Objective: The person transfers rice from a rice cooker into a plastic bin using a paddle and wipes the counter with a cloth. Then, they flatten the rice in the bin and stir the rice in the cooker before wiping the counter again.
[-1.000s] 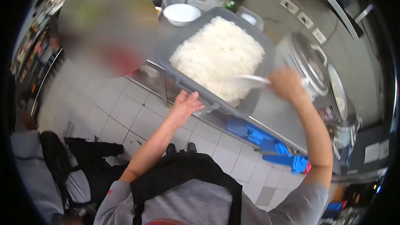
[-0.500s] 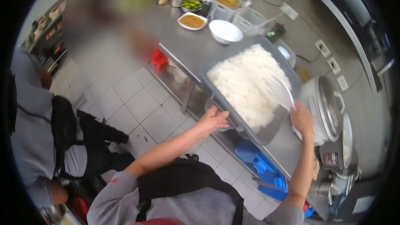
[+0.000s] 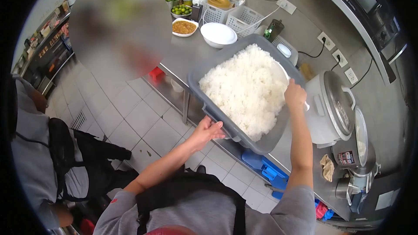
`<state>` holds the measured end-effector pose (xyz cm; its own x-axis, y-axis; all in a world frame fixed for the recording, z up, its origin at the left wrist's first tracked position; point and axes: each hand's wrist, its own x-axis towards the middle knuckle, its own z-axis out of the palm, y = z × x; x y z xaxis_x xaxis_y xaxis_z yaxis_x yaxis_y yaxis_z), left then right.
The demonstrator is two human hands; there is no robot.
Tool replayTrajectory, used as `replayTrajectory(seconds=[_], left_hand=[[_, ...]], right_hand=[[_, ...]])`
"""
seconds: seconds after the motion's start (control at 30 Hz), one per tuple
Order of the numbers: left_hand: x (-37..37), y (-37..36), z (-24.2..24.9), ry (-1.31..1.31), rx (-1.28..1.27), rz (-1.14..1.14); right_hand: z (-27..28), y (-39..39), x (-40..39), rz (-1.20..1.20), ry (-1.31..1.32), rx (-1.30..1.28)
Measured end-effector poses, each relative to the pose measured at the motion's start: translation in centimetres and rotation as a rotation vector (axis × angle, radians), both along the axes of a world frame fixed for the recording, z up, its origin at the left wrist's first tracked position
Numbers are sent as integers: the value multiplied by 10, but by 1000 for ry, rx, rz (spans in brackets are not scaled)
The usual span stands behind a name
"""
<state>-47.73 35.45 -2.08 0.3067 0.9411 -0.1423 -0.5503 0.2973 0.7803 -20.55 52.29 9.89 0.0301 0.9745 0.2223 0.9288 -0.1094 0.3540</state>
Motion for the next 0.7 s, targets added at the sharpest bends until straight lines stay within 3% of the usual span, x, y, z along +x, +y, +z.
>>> replayTrajectory(seconds=[0.13, 0.2, 0.27, 0.37, 0.47, 0.57, 0.7], left_hand=[[2, -2, 5, 0, -51, 17], [1, -1, 4, 19, -55, -18], [0, -1, 11, 27, -66, -32], [-2, -1, 10, 7, -59, -38], [-1, 0, -1, 9, -78, -58], [0, 2, 1, -27, -44, -28], [-1, 1, 5, 39, -72, -30]], right_hand=[[-14, 75, 17, -28, 74, 129], [-26, 104, -1, -25, 75, 10], [-40, 116, -18, 314, -110, 66], [15, 102, -37, 332, -93, -51], [9, 97, -41, 447, -119, 11], [14, 48, -88, 559, -254, -162], [46, 19, -91, 520, -127, -77]])
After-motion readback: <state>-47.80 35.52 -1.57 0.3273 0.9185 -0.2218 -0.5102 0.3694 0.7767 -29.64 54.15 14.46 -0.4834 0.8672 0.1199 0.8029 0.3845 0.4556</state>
